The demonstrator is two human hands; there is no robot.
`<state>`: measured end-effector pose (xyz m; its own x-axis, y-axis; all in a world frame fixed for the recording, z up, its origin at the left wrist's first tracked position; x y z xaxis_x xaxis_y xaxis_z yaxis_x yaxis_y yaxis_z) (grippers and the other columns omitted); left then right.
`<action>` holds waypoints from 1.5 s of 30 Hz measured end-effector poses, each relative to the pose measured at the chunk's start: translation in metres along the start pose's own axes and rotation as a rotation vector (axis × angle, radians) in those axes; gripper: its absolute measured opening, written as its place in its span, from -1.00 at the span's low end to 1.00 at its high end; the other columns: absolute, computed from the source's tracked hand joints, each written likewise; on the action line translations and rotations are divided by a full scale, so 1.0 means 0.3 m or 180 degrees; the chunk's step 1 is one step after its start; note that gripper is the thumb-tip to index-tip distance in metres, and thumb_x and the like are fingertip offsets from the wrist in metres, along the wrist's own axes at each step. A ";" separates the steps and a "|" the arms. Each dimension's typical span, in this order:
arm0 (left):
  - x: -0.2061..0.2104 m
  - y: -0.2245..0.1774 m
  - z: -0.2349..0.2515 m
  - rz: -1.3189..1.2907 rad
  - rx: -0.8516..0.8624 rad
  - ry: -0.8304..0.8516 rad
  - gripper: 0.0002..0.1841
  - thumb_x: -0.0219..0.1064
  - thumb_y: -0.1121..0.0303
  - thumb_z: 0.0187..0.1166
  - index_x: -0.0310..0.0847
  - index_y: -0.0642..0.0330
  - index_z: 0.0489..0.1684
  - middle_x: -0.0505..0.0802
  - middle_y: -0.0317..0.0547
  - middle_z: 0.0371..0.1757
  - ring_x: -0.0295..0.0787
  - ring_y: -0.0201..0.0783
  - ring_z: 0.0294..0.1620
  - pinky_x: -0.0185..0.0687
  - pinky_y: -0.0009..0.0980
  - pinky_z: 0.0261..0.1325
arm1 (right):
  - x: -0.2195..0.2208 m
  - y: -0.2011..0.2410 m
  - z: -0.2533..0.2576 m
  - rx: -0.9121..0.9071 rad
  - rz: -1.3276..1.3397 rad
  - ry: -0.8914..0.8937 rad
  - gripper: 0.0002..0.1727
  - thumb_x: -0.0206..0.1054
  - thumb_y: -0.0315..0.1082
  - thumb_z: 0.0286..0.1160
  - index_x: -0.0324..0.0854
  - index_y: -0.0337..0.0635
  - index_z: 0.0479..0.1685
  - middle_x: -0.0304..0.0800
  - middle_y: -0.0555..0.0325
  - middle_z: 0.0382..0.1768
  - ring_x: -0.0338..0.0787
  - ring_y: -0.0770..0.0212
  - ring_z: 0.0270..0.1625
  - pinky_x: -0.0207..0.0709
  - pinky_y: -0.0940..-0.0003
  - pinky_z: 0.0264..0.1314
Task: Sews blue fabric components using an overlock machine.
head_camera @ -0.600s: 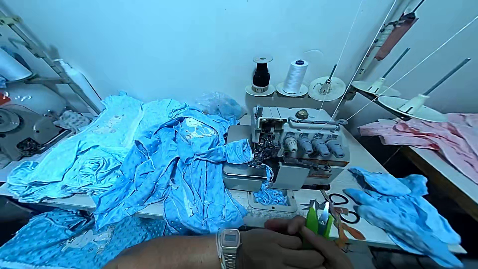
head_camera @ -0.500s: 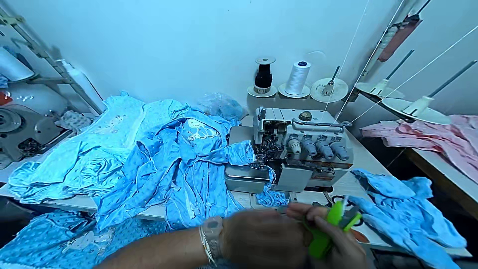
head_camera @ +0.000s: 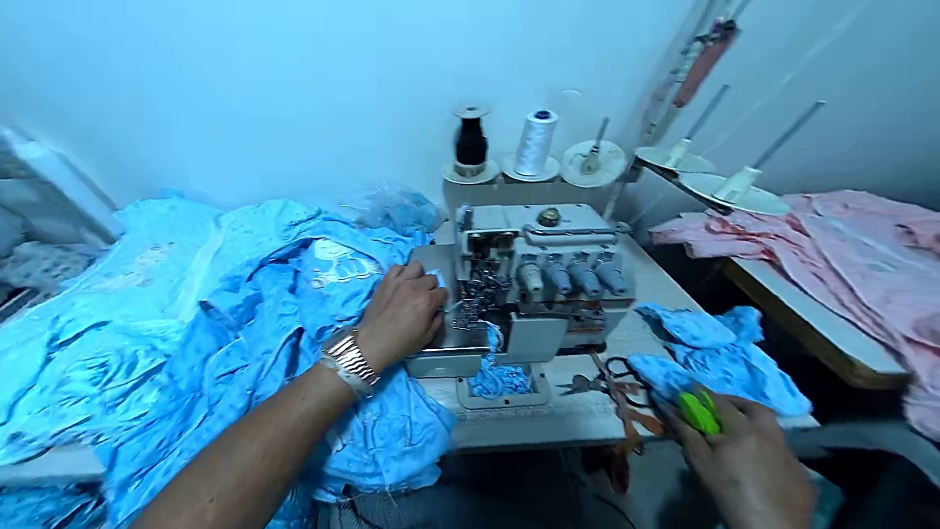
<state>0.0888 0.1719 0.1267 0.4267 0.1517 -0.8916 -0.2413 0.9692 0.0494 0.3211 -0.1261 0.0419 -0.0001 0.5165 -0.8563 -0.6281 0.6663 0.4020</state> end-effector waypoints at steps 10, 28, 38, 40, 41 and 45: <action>-0.057 -0.032 -0.010 0.0354 0.0058 -0.0444 -0.86 0.38 0.39 0.30 0.83 0.25 -0.46 0.74 0.05 -0.49 0.70 0.23 -0.25 0.42 0.23 0.02 | -0.009 -0.028 0.122 0.0026 0.0230 0.0172 -0.83 0.51 -0.50 0.42 0.74 -0.42 -0.11 0.76 -0.29 -0.10 0.79 -0.32 -0.05 0.59 -0.41 -0.02; -0.070 -0.026 -0.081 0.0684 0.0078 -0.0943 -0.85 0.35 0.39 0.39 0.78 0.13 -0.56 0.78 -0.08 -0.40 0.76 0.08 -0.01 0.43 0.11 0.28 | -0.116 0.341 0.027 -0.1332 0.0511 -0.0419 -0.63 0.19 -0.30 0.47 0.73 -0.50 -0.10 0.62 -0.51 0.06 0.65 -0.52 0.04 0.53 -0.37 0.02; -0.114 -0.064 -0.128 0.1098 0.0383 -0.1756 -0.78 0.25 0.43 0.43 0.75 0.06 -0.60 0.68 -0.21 -0.50 0.59 -0.09 -0.14 0.20 -0.14 0.21 | 0.067 0.855 -0.061 -0.2303 0.0247 -0.0409 -0.43 0.21 0.03 0.62 0.72 -0.31 0.27 0.77 -0.16 -0.13 0.77 -0.25 -0.09 0.65 -0.03 -0.25; -0.127 -0.070 -0.141 0.1114 0.0432 -0.1848 -0.77 0.25 0.43 0.45 0.77 0.05 -0.59 0.68 -0.22 -0.50 0.58 -0.10 -0.13 0.17 -0.15 0.23 | 0.097 0.920 -0.032 -0.2284 0.0018 -0.0366 -0.55 0.24 -0.16 0.66 0.70 -0.34 0.28 0.76 -0.18 -0.13 0.77 -0.24 -0.05 0.64 0.02 -0.25; -0.134 -0.075 -0.148 0.1118 0.0466 -0.1894 -0.77 0.25 0.44 0.46 0.77 0.05 -0.58 0.69 -0.22 -0.50 0.58 -0.11 -0.13 0.17 -0.16 0.23 | 0.116 0.946 -0.018 -0.2234 -0.0094 -0.0234 -0.58 0.31 -0.20 0.63 0.70 -0.35 0.27 0.77 -0.17 -0.12 0.77 -0.23 0.00 0.65 0.03 -0.23; -0.140 -0.100 -0.161 0.1177 0.0578 -0.1907 -0.77 0.26 0.47 0.48 0.79 0.07 -0.55 0.68 -0.25 -0.48 0.55 -0.16 -0.13 0.15 -0.21 0.23 | 0.154 1.023 0.005 -0.2147 -0.0361 0.0288 -0.67 0.35 -0.18 0.65 0.75 -0.30 0.06 0.79 -0.09 -0.07 0.78 -0.13 0.15 0.69 0.10 -0.16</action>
<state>0.0360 0.1271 0.1408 0.7618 0.5054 -0.4052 -0.3358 0.8430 0.4201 0.1294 0.1029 0.1263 0.0476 0.3971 -0.9166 -0.9750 0.2179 0.0437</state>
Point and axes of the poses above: each hand's wrist, its own z-axis towards the middle knuckle, its own x-axis out of the palm, y = z × x, the point moved 10 cm from there along z, towards the middle knuckle
